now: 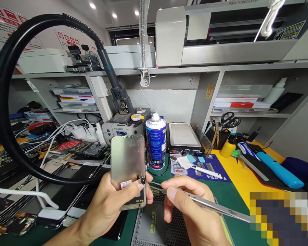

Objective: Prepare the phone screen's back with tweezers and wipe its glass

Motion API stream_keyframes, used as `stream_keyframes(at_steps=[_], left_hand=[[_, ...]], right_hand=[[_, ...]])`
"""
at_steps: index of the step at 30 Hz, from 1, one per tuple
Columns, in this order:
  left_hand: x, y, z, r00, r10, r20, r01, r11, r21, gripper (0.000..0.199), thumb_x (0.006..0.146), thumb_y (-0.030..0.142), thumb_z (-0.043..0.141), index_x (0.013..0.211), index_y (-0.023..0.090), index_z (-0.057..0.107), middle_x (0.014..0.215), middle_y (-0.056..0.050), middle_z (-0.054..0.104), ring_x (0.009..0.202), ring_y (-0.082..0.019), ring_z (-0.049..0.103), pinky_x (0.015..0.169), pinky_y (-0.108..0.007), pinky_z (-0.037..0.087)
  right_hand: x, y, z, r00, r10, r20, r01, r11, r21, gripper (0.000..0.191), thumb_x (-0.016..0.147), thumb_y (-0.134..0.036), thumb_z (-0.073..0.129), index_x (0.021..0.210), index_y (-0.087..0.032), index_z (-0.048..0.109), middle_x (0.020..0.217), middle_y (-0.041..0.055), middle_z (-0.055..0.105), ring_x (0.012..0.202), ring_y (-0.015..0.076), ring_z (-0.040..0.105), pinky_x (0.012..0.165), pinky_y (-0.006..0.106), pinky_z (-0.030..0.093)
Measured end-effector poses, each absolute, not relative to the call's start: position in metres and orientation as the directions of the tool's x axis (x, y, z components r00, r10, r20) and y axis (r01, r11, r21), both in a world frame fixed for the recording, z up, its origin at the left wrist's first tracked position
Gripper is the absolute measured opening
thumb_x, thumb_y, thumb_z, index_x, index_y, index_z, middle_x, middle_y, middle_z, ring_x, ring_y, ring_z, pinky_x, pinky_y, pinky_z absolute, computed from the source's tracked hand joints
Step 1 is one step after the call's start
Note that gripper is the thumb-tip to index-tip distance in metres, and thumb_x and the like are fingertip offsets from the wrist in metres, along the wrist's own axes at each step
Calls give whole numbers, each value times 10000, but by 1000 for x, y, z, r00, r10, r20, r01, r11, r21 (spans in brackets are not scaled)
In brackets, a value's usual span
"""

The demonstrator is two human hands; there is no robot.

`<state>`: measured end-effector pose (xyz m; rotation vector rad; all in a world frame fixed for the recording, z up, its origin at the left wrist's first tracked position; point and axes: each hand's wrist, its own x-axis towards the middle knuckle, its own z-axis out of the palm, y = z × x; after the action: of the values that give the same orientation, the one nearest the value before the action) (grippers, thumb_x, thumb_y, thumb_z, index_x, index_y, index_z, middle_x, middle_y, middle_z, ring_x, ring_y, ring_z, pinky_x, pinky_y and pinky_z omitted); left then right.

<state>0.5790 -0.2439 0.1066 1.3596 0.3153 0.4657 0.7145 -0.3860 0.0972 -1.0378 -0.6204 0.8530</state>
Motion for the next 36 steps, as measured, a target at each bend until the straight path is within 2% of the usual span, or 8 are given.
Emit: stream_keyframes(at_steps=[7, 11, 15, 18, 22, 25, 28, 36], left_hand=[[578, -248, 114, 822, 567, 49, -122, 92, 988, 241, 884, 289, 652, 995, 82, 702, 774, -107, 723, 756, -207, 663, 738, -317, 527], [580, -250, 117, 807, 590, 38, -118, 97, 988, 214, 862, 251, 652, 995, 87, 684, 822, -115, 725, 792, -229, 670, 800, -365, 545], [582, -253, 115, 791, 611, 38, -101, 68, 993, 205, 879, 242, 620, 1015, 97, 667, 862, -107, 717, 808, -219, 670, 800, -339, 548], [582, -254, 110, 762, 640, 104, -90, -54, 994, 190, 915, 258, 587, 1023, 124, 668, 915, -96, 718, 851, -212, 676, 802, -298, 540], [583, -255, 101, 735, 641, 220, -33, -290, 957, 166, 945, 257, 559, 1019, 167, 677, 1005, -83, 721, 960, -214, 677, 871, -275, 519], [581, -257, 97, 728, 594, 343, -46, -456, 889, 175, 953, 232, 540, 1053, 168, 669, 1039, -94, 710, 993, -221, 672, 903, -279, 510], [579, -260, 98, 727, 519, 449, -76, -590, 804, 203, 943, 186, 532, 1094, 148, 662, 1049, -113, 696, 993, -229, 659, 907, -289, 505], [586, -259, 92, 737, 411, 536, -219, -606, 765, 363, 880, 88, 512, 1216, 172, 622, 1082, -102, 673, 1018, -227, 636, 942, -315, 500]], right_hand=[[719, -385, 99, 570, 822, -2, -324, 222, -920, 279, 824, -442, 714, 869, -172, 770, 564, 45, 606, 499, 180, 597, 502, 284, 419], [723, -384, 102, 577, 816, -26, -377, 238, -895, 508, 918, -545, 541, 662, -147, 726, 475, 8, 441, 424, 136, 497, 456, 273, 385], [724, -382, 108, 518, 851, 84, -193, 211, -958, 661, 975, -573, 399, 512, -160, 627, 587, 61, 530, 601, 159, 534, 620, 296, 443], [720, -382, 111, 498, 860, 112, -46, 156, -987, 597, 962, -573, 445, 529, -179, 561, 654, 67, 591, 717, 187, 585, 737, 303, 447], [713, -383, 108, 542, 840, 0, 68, -44, -997, 494, 916, -617, 515, 662, -194, 527, 521, -18, 447, 508, 126, 434, 546, 267, 385], [706, -380, 104, 569, 820, 64, 218, -75, -973, 450, 828, -594, 658, 684, -191, 518, 528, -57, 327, 493, 86, 263, 456, 229, 233], [701, -375, 101, 553, 825, 116, 311, -75, -947, 386, 784, -549, 718, 745, -180, 611, 530, -64, 304, 499, 80, 219, 443, 225, 210], [702, -376, 97, 586, 772, 246, 452, -59, -890, 318, 858, -483, 629, 820, -185, 735, 520, -52, 341, 468, 82, 241, 403, 201, 240]])
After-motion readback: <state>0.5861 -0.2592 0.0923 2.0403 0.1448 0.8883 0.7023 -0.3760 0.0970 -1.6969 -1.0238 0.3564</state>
